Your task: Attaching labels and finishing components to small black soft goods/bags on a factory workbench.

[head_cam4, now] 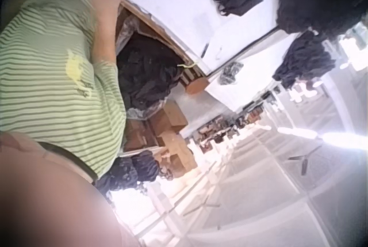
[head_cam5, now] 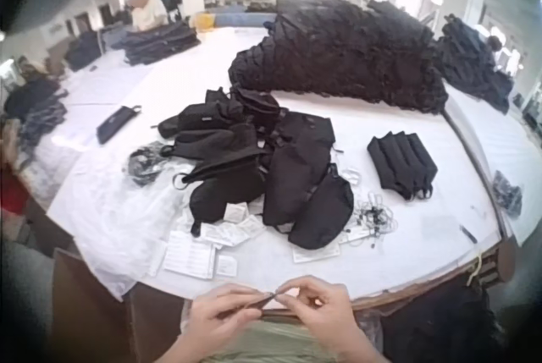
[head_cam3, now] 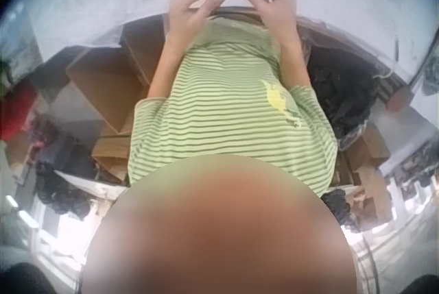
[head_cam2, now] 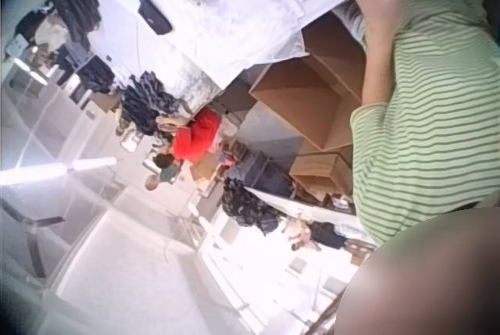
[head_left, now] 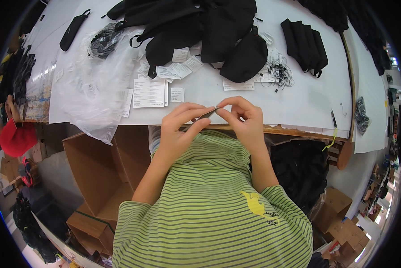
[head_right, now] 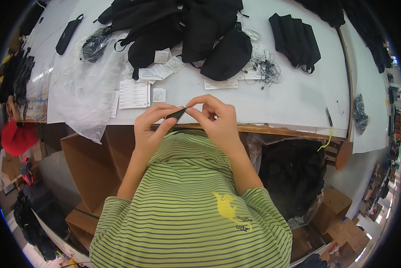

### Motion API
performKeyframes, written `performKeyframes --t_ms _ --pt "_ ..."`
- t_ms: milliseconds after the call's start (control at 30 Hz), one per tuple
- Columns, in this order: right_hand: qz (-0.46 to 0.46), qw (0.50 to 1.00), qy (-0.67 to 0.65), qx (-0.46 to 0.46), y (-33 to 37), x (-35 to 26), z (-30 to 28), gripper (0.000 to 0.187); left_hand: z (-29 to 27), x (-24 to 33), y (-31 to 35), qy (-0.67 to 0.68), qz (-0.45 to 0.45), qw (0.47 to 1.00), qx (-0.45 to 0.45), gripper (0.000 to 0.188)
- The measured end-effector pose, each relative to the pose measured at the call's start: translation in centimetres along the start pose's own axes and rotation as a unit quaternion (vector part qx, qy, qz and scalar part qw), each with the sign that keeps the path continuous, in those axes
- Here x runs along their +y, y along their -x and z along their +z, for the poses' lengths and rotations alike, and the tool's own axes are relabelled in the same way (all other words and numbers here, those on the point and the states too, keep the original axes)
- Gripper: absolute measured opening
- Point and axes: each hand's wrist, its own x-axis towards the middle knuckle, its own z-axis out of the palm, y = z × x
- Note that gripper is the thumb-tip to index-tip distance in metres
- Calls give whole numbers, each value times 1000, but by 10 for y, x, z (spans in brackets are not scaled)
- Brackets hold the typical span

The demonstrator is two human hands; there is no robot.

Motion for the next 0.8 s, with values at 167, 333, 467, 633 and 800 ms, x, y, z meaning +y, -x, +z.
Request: performKeyframes --t_ms 167,333,467,633,800 --pt "-15 996 26 -88 2 -2 -10 10 -11 -5 6 265 -232 931 -91 18" --pt "-1 991 41 -128 -2 0 -5 10 -17 -17 0 177 -218 940 -192 10" --pt "16 986 -37 -162 3 8 1 12 -16 -10 3 134 -148 965 -171 6" --pt "103 975 -111 -164 -2 -4 -1 15 -10 -9 -8 115 -95 982 -119 5" --pt "145 946 -215 -193 -4 -5 -8 15 -7 1 -16 33 -14 989 -141 7"
